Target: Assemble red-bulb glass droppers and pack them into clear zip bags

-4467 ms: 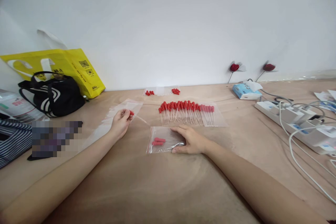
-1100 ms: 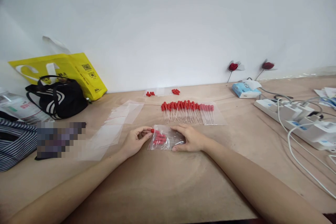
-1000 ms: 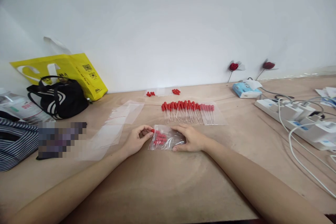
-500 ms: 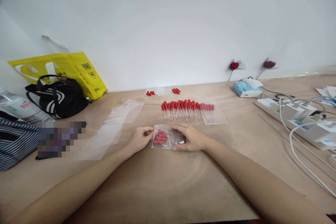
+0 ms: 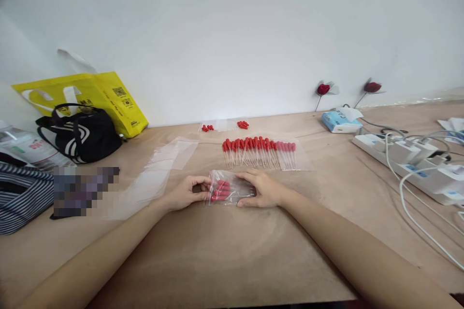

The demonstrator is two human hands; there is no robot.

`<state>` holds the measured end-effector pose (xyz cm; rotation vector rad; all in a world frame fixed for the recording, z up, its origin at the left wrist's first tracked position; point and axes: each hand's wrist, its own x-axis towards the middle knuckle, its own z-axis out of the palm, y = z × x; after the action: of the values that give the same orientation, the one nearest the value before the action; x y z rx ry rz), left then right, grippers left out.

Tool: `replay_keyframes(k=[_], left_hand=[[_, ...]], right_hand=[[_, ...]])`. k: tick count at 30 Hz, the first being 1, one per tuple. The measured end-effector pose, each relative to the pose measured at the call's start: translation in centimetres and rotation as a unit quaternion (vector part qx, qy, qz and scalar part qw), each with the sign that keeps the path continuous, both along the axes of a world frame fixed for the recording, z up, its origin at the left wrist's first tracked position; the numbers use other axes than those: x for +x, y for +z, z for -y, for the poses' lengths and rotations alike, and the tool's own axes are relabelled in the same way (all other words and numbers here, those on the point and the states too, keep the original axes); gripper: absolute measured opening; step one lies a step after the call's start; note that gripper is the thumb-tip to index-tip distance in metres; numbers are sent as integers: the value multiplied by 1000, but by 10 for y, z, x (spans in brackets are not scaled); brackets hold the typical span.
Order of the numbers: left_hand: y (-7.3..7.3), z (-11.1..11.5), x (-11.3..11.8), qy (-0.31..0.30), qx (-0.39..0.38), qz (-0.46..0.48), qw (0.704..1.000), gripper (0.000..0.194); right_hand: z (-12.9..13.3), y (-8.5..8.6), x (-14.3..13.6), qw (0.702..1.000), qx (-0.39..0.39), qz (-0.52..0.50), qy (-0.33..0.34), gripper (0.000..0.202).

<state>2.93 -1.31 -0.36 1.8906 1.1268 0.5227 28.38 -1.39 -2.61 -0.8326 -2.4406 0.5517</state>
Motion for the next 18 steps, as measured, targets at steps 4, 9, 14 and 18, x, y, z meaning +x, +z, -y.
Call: replay_keyframes(k=[4,9,14,18], left_hand=[[-7,3,8,32,86,-23,995,20],[-3,0,6,-4,78,-23,997,18],[6,-34,-7,94,20,10,995,19],[0,-75,9,177,62,21,982,18]], right_hand=[[0,-1,0,1000,5,1,0,70],[-1,-1,1,1000,13,2,-4,71],[-1,0,0,1000,14,4,4,70],[0,-1,-6,1000,15,0,-2,69]])
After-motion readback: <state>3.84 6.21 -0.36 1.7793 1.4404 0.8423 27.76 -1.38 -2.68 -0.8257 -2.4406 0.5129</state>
